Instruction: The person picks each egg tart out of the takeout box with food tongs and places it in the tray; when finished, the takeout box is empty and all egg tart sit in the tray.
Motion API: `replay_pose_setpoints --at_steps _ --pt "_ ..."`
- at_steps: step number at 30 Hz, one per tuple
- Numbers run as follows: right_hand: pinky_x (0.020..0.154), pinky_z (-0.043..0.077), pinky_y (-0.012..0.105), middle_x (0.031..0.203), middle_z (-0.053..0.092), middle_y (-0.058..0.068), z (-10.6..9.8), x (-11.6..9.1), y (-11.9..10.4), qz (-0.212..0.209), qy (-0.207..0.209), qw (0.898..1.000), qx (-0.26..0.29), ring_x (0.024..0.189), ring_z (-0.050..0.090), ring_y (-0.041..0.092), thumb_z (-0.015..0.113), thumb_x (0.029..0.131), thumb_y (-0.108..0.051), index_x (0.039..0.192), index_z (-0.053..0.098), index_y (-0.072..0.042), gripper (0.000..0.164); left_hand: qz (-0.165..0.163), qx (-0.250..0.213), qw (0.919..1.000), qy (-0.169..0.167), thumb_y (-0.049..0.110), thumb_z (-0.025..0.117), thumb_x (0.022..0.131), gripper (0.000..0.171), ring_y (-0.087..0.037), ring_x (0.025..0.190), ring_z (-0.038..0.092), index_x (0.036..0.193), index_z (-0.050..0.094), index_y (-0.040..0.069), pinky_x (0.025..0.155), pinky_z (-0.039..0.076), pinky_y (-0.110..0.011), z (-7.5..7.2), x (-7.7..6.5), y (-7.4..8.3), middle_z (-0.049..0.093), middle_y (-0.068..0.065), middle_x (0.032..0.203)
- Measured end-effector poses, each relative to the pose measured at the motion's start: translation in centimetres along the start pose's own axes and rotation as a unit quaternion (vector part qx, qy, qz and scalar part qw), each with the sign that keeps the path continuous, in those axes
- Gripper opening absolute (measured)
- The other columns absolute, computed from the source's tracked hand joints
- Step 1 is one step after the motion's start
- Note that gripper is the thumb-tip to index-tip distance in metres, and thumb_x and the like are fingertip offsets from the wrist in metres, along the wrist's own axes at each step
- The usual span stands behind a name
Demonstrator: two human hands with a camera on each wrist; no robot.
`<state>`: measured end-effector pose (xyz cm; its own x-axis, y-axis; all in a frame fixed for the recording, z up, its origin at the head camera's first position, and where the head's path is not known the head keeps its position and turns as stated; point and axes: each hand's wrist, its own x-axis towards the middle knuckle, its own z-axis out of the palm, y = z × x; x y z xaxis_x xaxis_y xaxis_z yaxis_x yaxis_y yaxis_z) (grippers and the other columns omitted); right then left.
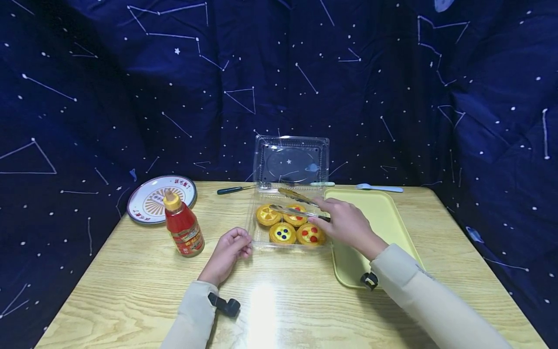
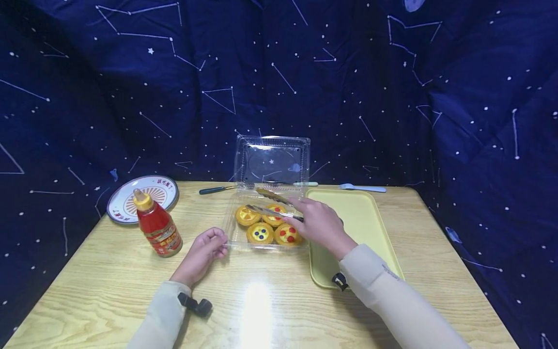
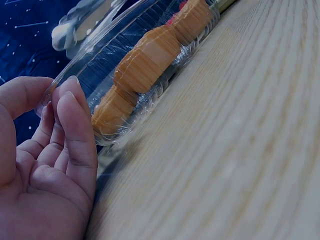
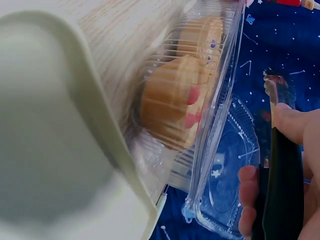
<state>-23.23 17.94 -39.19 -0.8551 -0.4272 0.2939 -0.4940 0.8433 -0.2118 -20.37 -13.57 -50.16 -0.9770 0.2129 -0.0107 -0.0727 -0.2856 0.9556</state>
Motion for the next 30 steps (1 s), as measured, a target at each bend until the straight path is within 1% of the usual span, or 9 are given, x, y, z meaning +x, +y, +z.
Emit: replay_pose_setpoints --at_steps 3,6,9,14,18,21,25,28,30 --pt "0.083 0.054 0.054 0.128 0.064 0.012 0.2 0.5 -0.3 0.002 -0.017 1.000 -0.003 0.110 0.064 0.035 0.067 0.091 -0.051 0.140 0.057 -0.016 0.061 0.001 0.001 1.0000 0.003 0.004 0.058 0.097 0.009 -0.015 0.070 0.059 0.099 0.051 -0.003 0.060 0.050 -0.022 0.0 0.0 0.0 0.060 -0.012 0.083" --pt "0.083 0.054 0.055 0.132 0.061 0.013 0.4 0.9 -0.5 0.003 -0.029 1.000 -0.011 0.112 0.062 0.037 0.064 0.091 -0.055 0.140 0.057 -0.017 0.062 0.001 0.000 1.0000 0.004 0.004 0.058 0.097 0.009 -0.014 0.069 0.059 0.099 0.051 -0.002 0.060 0.050 -0.022 0.1 0.0 -0.1 0.060 -0.011 0.083" --pt "0.083 0.054 0.054 0.132 0.061 0.014 0.7 1.2 -0.7 0.005 -0.045 0.999 -0.023 0.110 0.063 0.037 0.061 0.091 -0.058 0.141 0.056 -0.017 0.064 -0.001 -0.001 1.0000 0.004 0.004 0.058 0.096 0.011 -0.014 0.069 0.059 0.099 0.051 -0.003 0.060 0.050 -0.022 0.1 0.1 -0.2 0.060 -0.011 0.082" --pt "0.082 0.054 0.053 0.128 0.064 0.012 1.3 1.7 -1.1 0.009 -0.072 0.997 -0.035 0.109 0.064 0.033 0.063 0.092 -0.055 0.140 0.056 -0.016 0.063 -0.004 -0.003 1.0000 0.005 0.003 0.057 0.097 0.007 -0.014 0.068 0.059 0.098 0.051 -0.001 0.060 0.051 -0.022 0.0 0.1 -0.1 0.061 -0.009 0.080" --pt "0.073 0.056 0.048 0.121 0.067 0.011 1.6 2.1 -1.4 0.009 -0.085 0.996 -0.037 0.100 0.065 0.030 0.064 0.091 -0.054 0.140 0.057 -0.016 0.062 -0.003 0.000 1.0000 0.004 0.003 0.056 0.097 0.007 -0.014 0.068 0.059 0.098 0.051 -0.001 0.060 0.050 -0.022 -0.1 0.1 -0.1 0.061 -0.008 0.080" --pt "0.065 0.056 0.044 0.116 0.068 0.010 1.8 2.4 -1.5 0.006 -0.091 0.995 -0.045 0.091 0.065 0.027 0.066 0.090 -0.053 0.139 0.057 -0.016 0.062 -0.002 0.000 1.0000 0.000 0.005 0.058 0.097 0.012 -0.014 0.069 0.059 0.101 0.050 -0.004 0.060 0.050 -0.022 -0.1 0.1 -0.1 0.060 -0.009 0.081" --pt "0.053 0.050 0.036 0.108 0.069 0.009 2.0 2.8 -1.5 0.007 -0.100 0.994 -0.049 0.077 0.060 0.021 0.067 0.089 -0.052 0.139 0.057 -0.015 0.063 -0.002 -0.003 1.0000 0.000 0.005 0.058 0.097 0.012 -0.013 0.069 0.059 0.100 0.050 -0.004 0.060 0.051 -0.022 -0.1 0.2 -0.1 0.060 -0.010 0.082" --pt "0.050 0.045 0.032 0.097 0.069 0.006 2.2 3.1 -1.6 0.010 -0.111 0.992 -0.051 0.069 0.054 0.018 0.068 0.089 -0.053 0.139 0.057 -0.014 0.064 -0.001 -0.004 1.0000 0.002 0.003 0.057 0.097 0.007 -0.013 0.068 0.059 0.098 0.051 -0.001 0.060 0.051 -0.022 -0.1 0.1 -0.2 0.060 -0.010 0.082" --pt "0.049 0.043 0.031 0.094 0.068 0.005 2.4 3.3 -1.7 0.012 -0.118 0.992 -0.053 0.068 0.053 0.017 0.068 0.088 -0.054 0.139 0.057 -0.014 0.065 -0.001 -0.002 1.0000 0.004 0.003 0.057 0.096 0.005 -0.014 0.068 0.059 0.097 0.053 0.001 0.060 0.051 -0.022 -0.1 0.1 -0.2 0.060 -0.011 0.082"
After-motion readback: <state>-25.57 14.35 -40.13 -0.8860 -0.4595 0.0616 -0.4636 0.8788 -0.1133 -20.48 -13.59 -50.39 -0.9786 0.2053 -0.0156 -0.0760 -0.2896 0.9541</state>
